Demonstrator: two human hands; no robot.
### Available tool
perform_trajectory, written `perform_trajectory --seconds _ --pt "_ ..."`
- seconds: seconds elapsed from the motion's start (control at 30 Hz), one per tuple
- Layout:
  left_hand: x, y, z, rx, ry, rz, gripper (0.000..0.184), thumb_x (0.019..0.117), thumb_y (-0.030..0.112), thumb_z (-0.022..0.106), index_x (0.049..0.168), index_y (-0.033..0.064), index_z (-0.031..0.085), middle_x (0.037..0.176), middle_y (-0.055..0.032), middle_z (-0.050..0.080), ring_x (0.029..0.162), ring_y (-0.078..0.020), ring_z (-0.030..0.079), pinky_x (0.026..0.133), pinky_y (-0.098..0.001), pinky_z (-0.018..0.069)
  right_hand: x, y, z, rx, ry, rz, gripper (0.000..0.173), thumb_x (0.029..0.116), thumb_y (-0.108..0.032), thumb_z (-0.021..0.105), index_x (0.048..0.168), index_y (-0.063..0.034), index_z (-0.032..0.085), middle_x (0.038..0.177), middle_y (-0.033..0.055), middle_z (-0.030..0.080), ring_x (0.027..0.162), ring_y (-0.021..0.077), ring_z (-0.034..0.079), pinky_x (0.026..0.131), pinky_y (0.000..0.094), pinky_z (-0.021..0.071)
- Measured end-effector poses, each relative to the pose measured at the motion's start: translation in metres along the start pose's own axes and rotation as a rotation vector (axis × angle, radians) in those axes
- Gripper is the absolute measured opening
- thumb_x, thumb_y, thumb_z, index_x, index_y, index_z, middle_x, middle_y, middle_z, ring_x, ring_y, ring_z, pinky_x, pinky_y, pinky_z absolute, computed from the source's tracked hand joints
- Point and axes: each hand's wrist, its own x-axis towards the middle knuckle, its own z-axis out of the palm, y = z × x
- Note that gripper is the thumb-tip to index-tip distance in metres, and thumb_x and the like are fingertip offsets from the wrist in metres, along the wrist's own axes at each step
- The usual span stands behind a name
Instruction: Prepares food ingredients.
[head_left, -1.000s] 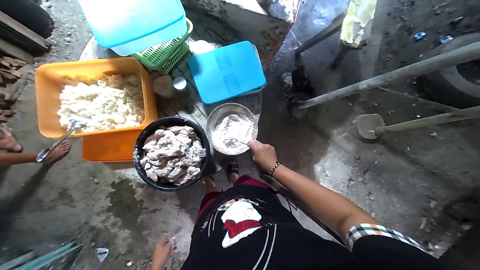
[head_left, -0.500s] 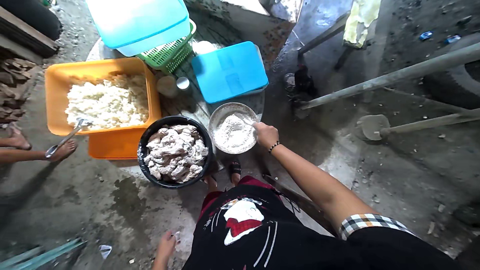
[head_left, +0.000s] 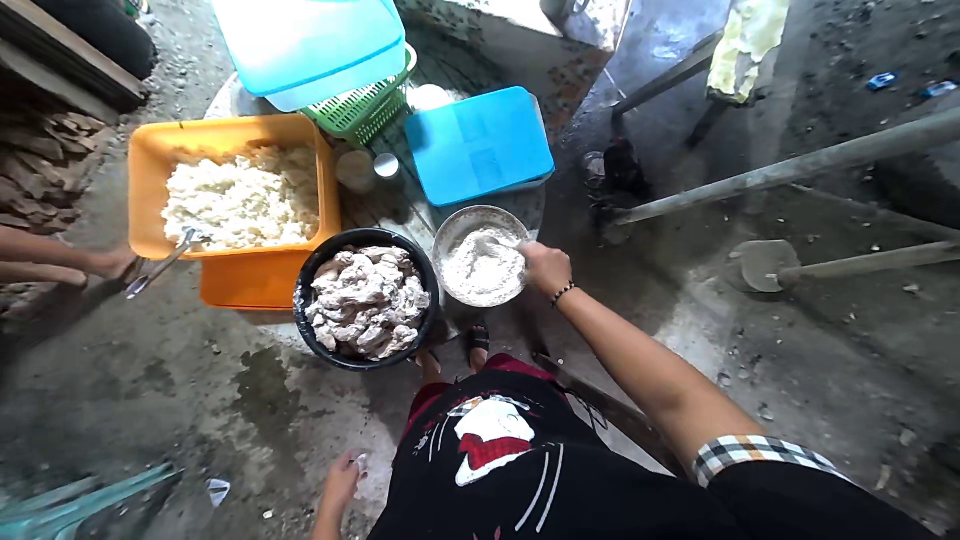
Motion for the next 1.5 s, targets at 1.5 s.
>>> perform_trajectory --seconds 1.5 --pt "0.017 0.009 -0.037 0.135 -0.017 0.055 0.031 0.1058 0.01 0.055 0.133 -0.0034 0.06 0.117 -0.0263 0.067 0.099 -0.0331 0.068 0.091 -0.0493 0.0529 -0.022 -0.032 -0.005 0.027 -0.04 0.069 0.036 0.0919 0.001 0.064 0.125 -0.0114 0.071 0.118 0.0214 0.072 0.104 0.0451 0.071 0.082 0.068 0.0549"
